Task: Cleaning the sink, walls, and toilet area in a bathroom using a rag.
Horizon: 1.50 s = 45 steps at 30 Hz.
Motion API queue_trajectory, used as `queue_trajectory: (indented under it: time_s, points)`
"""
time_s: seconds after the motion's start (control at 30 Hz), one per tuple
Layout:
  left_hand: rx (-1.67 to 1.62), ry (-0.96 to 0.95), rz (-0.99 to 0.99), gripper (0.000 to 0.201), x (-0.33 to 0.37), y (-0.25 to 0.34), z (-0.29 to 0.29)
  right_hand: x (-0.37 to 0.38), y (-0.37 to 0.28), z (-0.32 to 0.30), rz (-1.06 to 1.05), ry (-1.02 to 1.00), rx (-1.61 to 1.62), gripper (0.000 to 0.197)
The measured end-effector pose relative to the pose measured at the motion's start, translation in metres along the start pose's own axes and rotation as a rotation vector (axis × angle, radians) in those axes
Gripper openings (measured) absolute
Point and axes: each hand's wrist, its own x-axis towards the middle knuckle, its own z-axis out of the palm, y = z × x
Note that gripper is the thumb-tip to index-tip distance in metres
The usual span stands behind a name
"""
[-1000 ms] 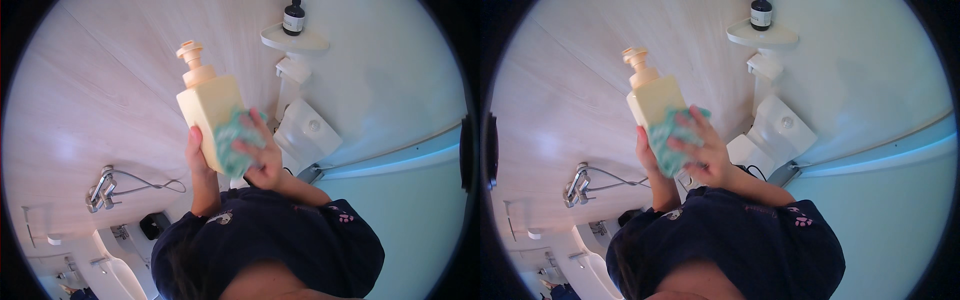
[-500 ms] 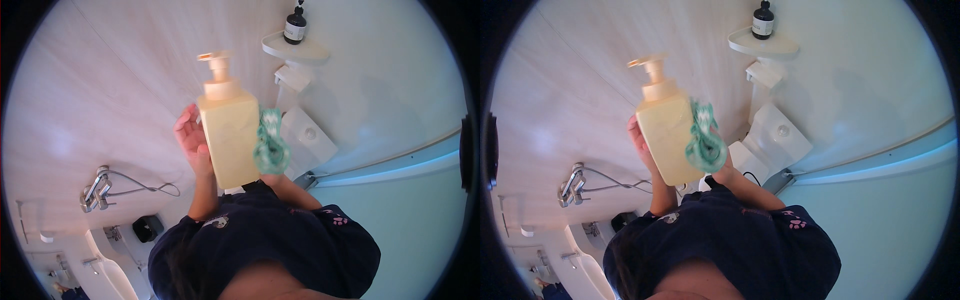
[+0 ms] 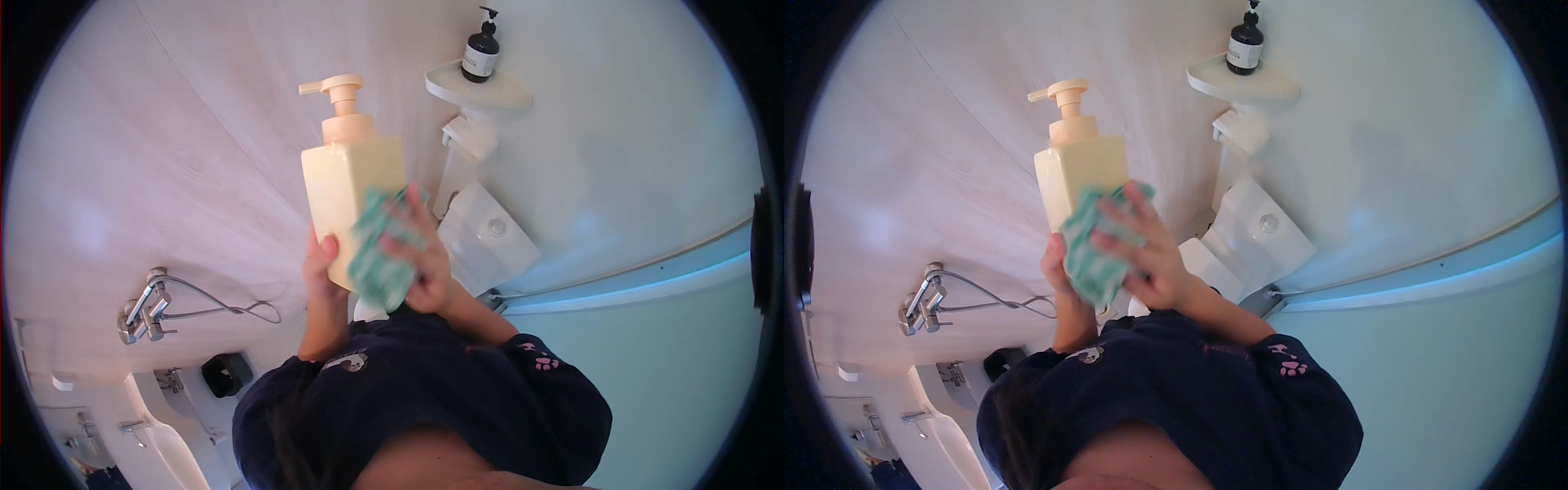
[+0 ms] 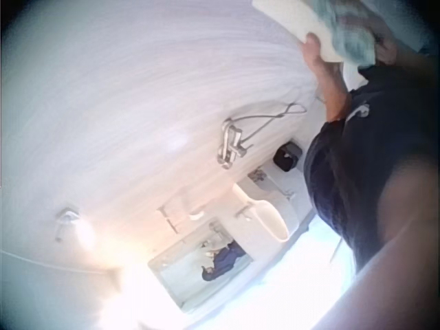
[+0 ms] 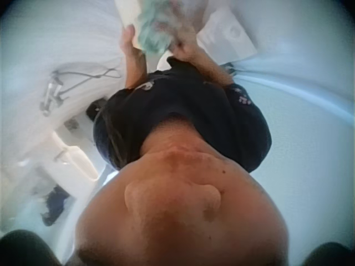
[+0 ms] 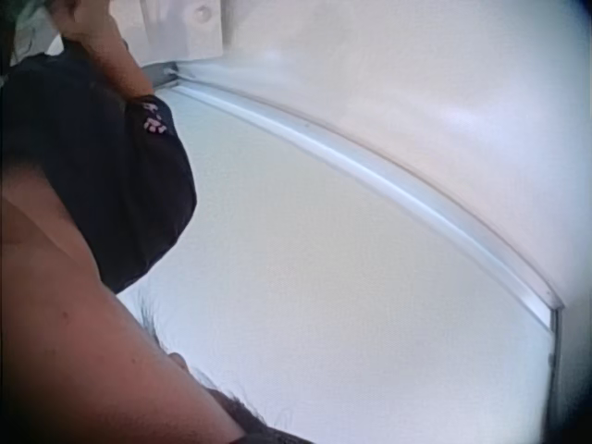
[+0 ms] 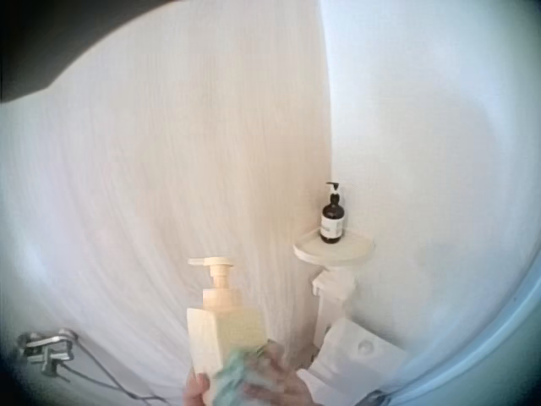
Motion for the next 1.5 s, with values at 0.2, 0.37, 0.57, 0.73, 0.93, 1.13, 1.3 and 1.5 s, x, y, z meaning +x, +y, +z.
queue_trajectory:
  time_s: [0.2,0.37,0.57,0.73,0.93,1.13,1.3,1.5]
  points:
    - [0.127,-0.123,0.027,0.074,0.001,-0.009,-0.006,0.047,0.013,-0.024,-0.160,-0.056,-0.186,0.045]
    - [-0.029,-0.186,0.107,0.088,0.002,-0.018,-0.005,-0.022,0.010,0.003,0.358,0.171,0.253,0.048]
    - [0.529,-0.211,0.113,0.084,0.018,0.004,0.013,-0.007,0.006,-0.005,0.538,0.494,0.677,0.046]
    - [0.413,-0.345,0.010,0.101,0.017,0.005,0.022,0.034,0.015,-0.035,-0.306,-0.055,-0.192,0.038]
    - [0.169,-0.215,0.066,0.088,0.014,-0.004,0.013,0.011,-0.006,0.009,0.541,0.422,0.477,0.041]
    - [-0.439,-0.199,-0.219,0.069,0.002,-0.014,-0.025,0.032,-0.007,-0.021,-0.406,-0.166,-0.197,0.037]
    - [0.076,-0.182,-0.062,0.084,0.004,-0.010,0.007,0.031,0.014,-0.019,0.168,0.313,0.269,0.036]
    - [1.038,-0.561,0.599,0.079,0.023,-0.003,0.012,0.048,-0.003,-0.057,0.668,0.175,0.448,0.041]
